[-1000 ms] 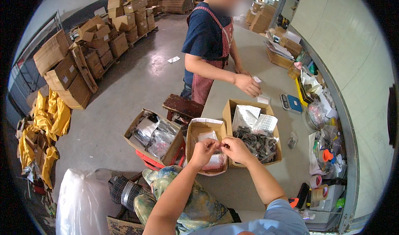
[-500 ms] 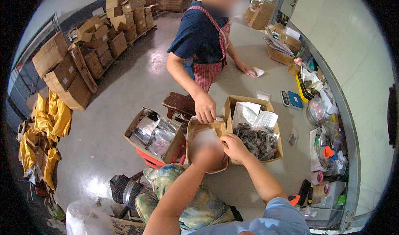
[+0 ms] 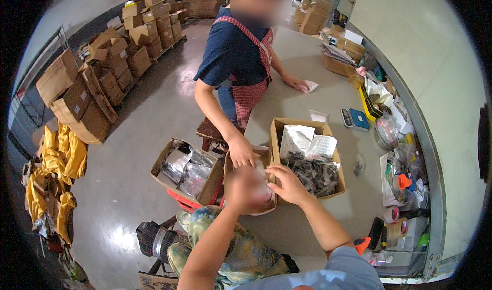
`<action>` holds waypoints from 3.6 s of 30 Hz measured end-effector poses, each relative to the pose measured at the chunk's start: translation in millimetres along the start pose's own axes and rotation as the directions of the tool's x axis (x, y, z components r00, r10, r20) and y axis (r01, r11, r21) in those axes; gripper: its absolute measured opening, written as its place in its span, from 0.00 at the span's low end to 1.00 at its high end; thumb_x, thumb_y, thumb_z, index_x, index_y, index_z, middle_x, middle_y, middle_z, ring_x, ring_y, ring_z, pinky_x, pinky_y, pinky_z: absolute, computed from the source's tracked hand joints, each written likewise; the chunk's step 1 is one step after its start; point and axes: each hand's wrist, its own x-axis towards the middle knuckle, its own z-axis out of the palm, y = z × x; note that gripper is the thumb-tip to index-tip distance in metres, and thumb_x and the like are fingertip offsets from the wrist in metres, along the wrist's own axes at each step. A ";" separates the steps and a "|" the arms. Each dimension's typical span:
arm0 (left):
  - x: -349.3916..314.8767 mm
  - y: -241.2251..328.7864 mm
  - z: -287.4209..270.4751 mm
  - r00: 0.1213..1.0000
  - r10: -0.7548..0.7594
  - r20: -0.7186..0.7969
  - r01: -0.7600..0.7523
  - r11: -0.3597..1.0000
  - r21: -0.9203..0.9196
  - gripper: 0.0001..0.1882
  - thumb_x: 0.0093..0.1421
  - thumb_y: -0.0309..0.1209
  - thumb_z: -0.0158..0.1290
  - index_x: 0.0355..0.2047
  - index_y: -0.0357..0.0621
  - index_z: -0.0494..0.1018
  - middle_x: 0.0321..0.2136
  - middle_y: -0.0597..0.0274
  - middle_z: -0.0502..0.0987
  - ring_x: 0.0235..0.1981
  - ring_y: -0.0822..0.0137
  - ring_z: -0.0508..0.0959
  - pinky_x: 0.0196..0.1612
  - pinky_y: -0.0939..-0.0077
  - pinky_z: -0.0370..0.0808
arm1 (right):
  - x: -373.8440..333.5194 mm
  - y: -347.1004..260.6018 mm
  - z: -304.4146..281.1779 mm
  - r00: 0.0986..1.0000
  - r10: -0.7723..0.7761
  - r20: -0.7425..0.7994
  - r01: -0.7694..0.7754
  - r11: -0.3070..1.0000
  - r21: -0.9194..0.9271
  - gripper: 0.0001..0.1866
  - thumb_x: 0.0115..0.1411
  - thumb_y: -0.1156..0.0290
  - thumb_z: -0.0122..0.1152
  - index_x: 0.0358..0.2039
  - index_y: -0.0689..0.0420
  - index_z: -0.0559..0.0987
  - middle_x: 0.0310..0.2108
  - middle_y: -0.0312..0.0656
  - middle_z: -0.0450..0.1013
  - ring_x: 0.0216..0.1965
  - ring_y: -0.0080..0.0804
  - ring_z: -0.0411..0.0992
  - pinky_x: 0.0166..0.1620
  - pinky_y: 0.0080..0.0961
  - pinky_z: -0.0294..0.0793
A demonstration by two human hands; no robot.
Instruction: The person picks up small black plastic items from a cardboard box and puts them into small clear plastic bags while sitting at a table in a warehouse.
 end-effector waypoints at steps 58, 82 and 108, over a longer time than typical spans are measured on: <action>25.4 -71.0 0.8 0.920 -0.343 -0.191 0.393 0.800 0.454 0.18 0.47 0.26 0.54 0.41 0.39 0.68 0.42 0.46 0.67 0.45 0.46 0.68 0.50 0.57 0.66 | -96.7 138.5 -170.2 0.702 0.321 -0.636 -0.582 0.773 -0.252 0.08 0.61 0.69 0.51 0.31 0.61 0.69 0.23 0.45 0.70 0.25 0.36 0.69 0.30 0.32 0.69; 1.4 -0.9 -10.5 0.968 -0.201 0.148 0.248 0.855 -0.456 0.08 0.56 0.24 0.56 0.36 0.35 0.77 0.29 0.63 0.78 0.30 0.76 0.74 0.36 0.81 0.72 | -16.2 16.4 38.1 0.952 0.234 0.197 -0.299 0.846 0.441 0.15 0.52 0.80 0.56 0.42 0.64 0.70 0.40 0.47 0.72 0.40 0.36 0.72 0.44 0.28 0.69; 7.6 10.4 -21.6 0.920 -0.314 0.234 0.316 0.948 0.030 0.07 0.51 0.28 0.60 0.26 0.35 0.76 0.25 0.50 0.76 0.24 0.65 0.75 0.29 0.73 0.71 | -9.3 -17.9 7.3 0.962 0.272 -0.018 -0.251 0.909 0.331 0.07 0.53 0.80 0.56 0.34 0.62 0.73 0.30 0.40 0.71 0.31 0.27 0.70 0.36 0.22 0.69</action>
